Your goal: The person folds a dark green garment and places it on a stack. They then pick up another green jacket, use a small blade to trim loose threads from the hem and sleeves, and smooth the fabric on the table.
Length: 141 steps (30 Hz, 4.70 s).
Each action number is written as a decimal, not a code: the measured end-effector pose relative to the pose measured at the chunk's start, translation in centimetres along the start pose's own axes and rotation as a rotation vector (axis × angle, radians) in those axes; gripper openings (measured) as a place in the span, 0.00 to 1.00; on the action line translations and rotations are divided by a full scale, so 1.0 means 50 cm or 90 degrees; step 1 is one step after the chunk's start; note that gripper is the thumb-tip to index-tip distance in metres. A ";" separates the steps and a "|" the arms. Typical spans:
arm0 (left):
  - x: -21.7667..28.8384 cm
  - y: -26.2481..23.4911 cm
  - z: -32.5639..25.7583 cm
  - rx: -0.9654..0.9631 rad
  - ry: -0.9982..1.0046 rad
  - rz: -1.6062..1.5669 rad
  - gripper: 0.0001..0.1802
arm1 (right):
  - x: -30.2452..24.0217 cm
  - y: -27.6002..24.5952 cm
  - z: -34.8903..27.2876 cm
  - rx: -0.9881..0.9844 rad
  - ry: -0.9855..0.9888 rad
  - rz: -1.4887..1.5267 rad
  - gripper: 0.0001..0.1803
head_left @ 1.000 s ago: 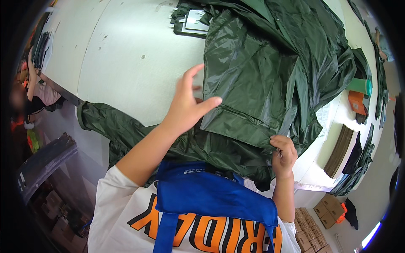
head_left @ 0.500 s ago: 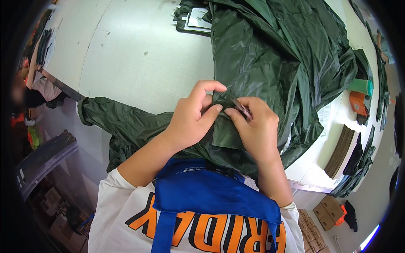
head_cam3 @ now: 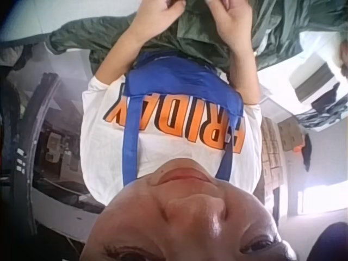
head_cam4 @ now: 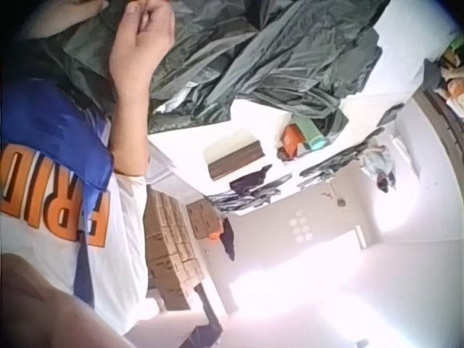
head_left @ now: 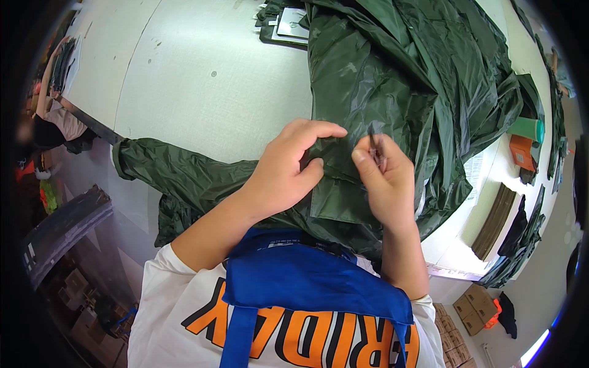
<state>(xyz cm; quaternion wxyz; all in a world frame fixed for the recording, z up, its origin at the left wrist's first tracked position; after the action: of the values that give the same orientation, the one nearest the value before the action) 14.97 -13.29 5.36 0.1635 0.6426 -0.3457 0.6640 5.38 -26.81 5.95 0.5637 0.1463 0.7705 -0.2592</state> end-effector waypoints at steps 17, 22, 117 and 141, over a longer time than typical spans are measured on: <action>-0.069 0.029 -0.006 0.080 -0.078 -0.240 0.04 | 0.024 -0.030 -0.025 0.147 -0.290 -0.291 0.15; -0.056 0.025 -0.011 0.062 -0.038 -0.162 0.05 | 0.010 -0.024 -0.024 0.178 -0.345 -0.283 0.15; -0.144 -0.114 -0.212 -0.152 -0.254 -0.082 0.18 | 0.020 -0.175 -0.038 0.251 -0.436 -0.195 0.18; 0.105 0.099 0.009 0.064 0.358 0.088 0.23 | -0.011 -0.187 -0.019 0.128 -0.207 -0.272 0.13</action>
<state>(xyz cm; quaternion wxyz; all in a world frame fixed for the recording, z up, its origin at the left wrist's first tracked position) 11.42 -18.28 9.16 0.1755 0.4153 -0.2966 0.8419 -0.05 -33.90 8.87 0.5950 -0.0078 0.6538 -0.4674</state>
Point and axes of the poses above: each hand's wrist, its own z-axis towards the middle knuckle, its own y-axis out of the palm, x = y × z, the point moved 4 cm from there along z, towards the middle knuckle, and after that the axes turned 7 degrees about x, right-handed, at the moved point
